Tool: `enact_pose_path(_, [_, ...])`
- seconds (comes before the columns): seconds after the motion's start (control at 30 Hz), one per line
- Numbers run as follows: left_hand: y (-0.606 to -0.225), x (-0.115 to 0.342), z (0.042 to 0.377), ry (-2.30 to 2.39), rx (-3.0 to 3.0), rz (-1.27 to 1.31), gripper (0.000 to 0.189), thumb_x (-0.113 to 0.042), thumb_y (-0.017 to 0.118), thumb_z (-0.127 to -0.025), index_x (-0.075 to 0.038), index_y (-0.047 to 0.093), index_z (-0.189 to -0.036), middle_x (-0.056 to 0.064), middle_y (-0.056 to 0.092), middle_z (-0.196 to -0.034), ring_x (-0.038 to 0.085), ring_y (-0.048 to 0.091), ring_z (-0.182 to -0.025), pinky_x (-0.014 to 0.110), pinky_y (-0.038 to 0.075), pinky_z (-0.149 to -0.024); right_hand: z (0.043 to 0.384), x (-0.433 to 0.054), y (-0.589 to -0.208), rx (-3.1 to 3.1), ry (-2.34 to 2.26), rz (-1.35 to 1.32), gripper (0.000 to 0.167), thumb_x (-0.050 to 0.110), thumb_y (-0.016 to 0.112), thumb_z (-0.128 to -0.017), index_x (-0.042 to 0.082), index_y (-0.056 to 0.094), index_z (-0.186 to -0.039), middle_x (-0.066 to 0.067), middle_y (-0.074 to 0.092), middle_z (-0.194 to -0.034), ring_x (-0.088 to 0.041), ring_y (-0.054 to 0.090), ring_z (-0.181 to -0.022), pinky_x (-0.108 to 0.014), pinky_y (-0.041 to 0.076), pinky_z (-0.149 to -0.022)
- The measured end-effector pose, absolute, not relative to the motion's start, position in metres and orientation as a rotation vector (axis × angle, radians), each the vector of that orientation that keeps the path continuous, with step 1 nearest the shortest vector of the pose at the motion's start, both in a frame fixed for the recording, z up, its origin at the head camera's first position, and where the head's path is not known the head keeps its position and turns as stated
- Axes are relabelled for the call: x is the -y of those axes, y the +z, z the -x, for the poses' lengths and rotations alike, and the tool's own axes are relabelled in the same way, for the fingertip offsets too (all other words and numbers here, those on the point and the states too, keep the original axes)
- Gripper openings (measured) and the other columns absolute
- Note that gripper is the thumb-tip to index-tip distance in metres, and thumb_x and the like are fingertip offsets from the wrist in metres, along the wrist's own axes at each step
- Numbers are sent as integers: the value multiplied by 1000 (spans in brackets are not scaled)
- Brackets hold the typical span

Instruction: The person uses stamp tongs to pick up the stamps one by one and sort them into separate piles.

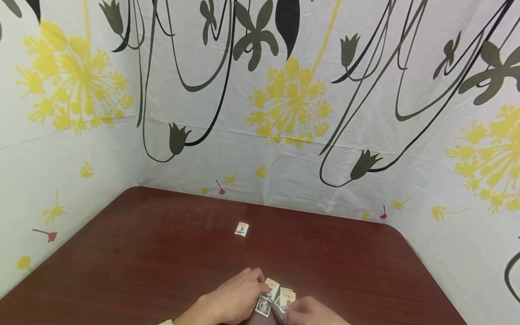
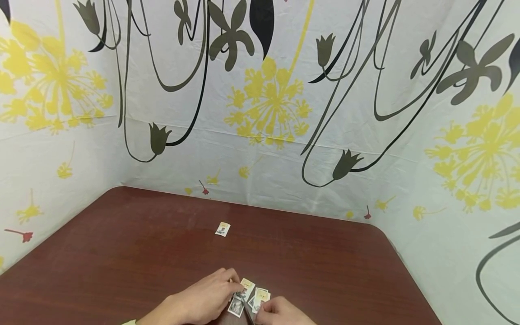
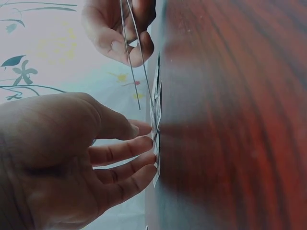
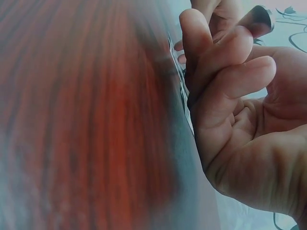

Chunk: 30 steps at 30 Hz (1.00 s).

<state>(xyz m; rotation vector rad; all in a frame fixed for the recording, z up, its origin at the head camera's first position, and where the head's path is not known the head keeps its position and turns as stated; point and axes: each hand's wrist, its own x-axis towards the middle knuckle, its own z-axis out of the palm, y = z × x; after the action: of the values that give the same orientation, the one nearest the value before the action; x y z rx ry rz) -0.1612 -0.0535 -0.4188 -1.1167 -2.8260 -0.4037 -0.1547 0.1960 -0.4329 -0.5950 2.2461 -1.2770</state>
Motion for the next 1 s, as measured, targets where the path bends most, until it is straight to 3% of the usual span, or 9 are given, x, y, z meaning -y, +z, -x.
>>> enact_pose_path(0.17, [-419, 54, 161, -406, 2819, 1119, 26, -5, 66, -93, -22, 79, -109, -6, 66, -120, 10, 60, -102, 22, 53, -93, 159, -195, -436, -2274, -1225, 594, 28, 25, 61, -96, 16, 69, -71, 14, 57, -64, 1, 50, -57, -16, 38, -51])
enact_pose_path(0.3, [-419, 54, 162, -423, 2818, 1114, 20, -11, 64, -98, -22, 77, -108, -6, 68, -119, 10, 61, -105, 23, 53, -95, 155, -191, -431, -2288, -1251, 564, 27, 23, 62, -91, 5, 70, -73, 10, 58, -64, -2, 50, -58, -17, 37, -51])
enact_pose_path(0.6, [-418, 54, 162, -437, 2811, 1109, 15, -12, 66, -98, -19, 76, -107, -7, 69, -113, 8, 61, -102, 22, 53, -91, 152, -187, -425, -2307, -1251, 531, 28, 22, 61, -90, -1, 69, -75, 8, 57, -65, -2, 48, -57, -17, 37, -52])
enact_pose_path(0.8, [-419, 55, 162, -480, 2797, 1108, 12, -17, 67, -99, -21, 77, -97, -9, 68, -113, 8, 60, -101, 22, 53, -89, 152, -187, -425, -2299, -1253, 517, 28, 23, 61, -91, 1, 68, -74, 7, 56, -65, -3, 48, -57, -17, 36, -52])
enact_pose_path(1.0, [-421, 55, 163, -436, 2779, 1120, 6, -16, 72, -94, -20, 76, -95, -11, 70, -110, 6, 59, -97, 19, 51, -88, 152, -187, -427, -2280, -1266, 484, 28, 23, 61, -91, 1, 69, -75, 7, 56, -65, -4, 47, -57, -18, 37, -52])
